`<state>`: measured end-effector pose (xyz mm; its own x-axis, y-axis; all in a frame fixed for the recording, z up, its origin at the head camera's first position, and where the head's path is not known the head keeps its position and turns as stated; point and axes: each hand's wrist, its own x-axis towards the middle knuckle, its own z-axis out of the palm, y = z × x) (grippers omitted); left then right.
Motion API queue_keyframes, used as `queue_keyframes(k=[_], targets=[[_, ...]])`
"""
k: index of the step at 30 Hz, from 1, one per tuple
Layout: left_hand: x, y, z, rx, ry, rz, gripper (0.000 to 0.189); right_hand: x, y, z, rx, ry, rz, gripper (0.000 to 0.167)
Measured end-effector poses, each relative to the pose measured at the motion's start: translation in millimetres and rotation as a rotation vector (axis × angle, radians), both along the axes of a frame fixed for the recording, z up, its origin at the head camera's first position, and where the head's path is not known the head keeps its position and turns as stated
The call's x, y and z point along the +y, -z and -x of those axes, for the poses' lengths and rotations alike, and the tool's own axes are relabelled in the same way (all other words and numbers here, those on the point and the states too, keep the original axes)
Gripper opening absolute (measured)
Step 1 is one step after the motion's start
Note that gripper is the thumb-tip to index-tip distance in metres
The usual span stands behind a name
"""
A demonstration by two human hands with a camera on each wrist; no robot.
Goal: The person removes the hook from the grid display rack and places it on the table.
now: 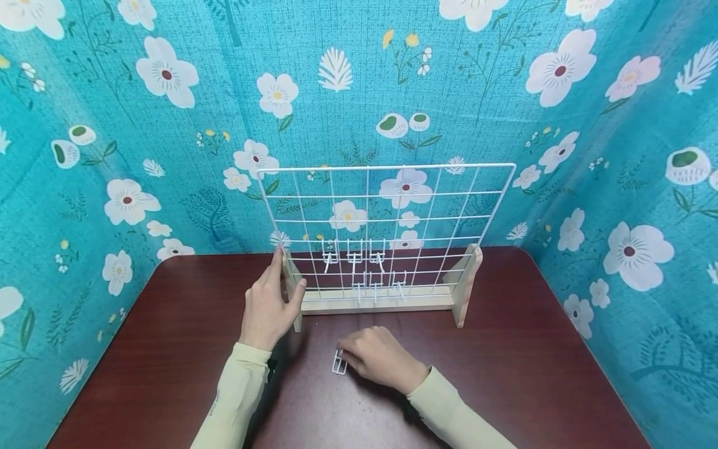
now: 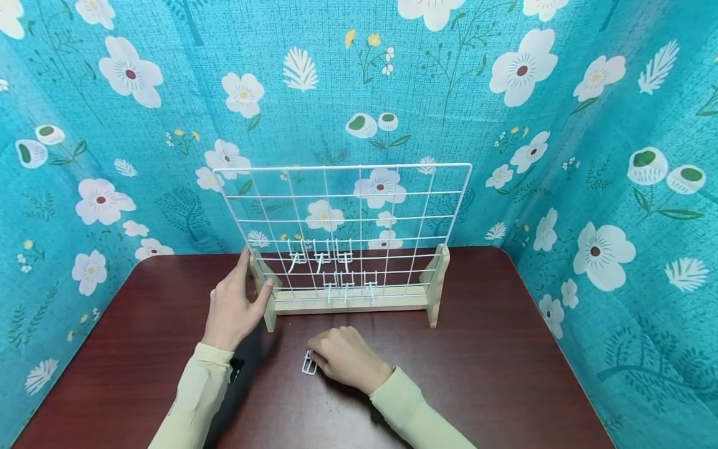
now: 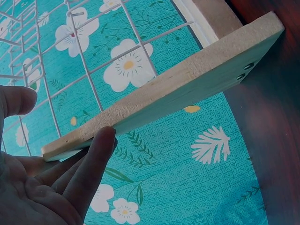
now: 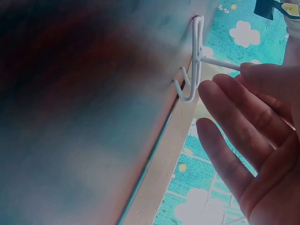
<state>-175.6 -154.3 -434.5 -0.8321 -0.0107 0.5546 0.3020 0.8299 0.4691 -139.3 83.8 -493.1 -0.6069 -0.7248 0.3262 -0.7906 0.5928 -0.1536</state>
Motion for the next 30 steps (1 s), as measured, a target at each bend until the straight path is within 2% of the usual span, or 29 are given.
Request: queue_keyframes(k=[9,16,23,26,30], targets=[[0.4,1.3,0.3,-0.002,-0.007,0.000,0.080,3.6,-1.5,0.3,0.062,-0.008,0.009,0.002],[0.2,2.1,0.9,-0.010,-0.001,-0.003,0.080,8.1,-9.3,-0.2,0.095,0.009,0.048,0.002],[-0.2,2.5,1.1,-0.002,-0.002,-0.002,0.078,15.3,-20.6,3.0,0.244,-0.024,0.175,0.013],[0.1,1.7,0.7,-0.001,0.000,-0.003,0.079,18.1,-26.5,4.5,0.304,-0.034,0.232,0.012],[0.9,1.0,0.2,-0.007,-0.001,-0.005,0.080,21.3,-33.1,6.2,0.339,-0.041,0.277,0.007]])
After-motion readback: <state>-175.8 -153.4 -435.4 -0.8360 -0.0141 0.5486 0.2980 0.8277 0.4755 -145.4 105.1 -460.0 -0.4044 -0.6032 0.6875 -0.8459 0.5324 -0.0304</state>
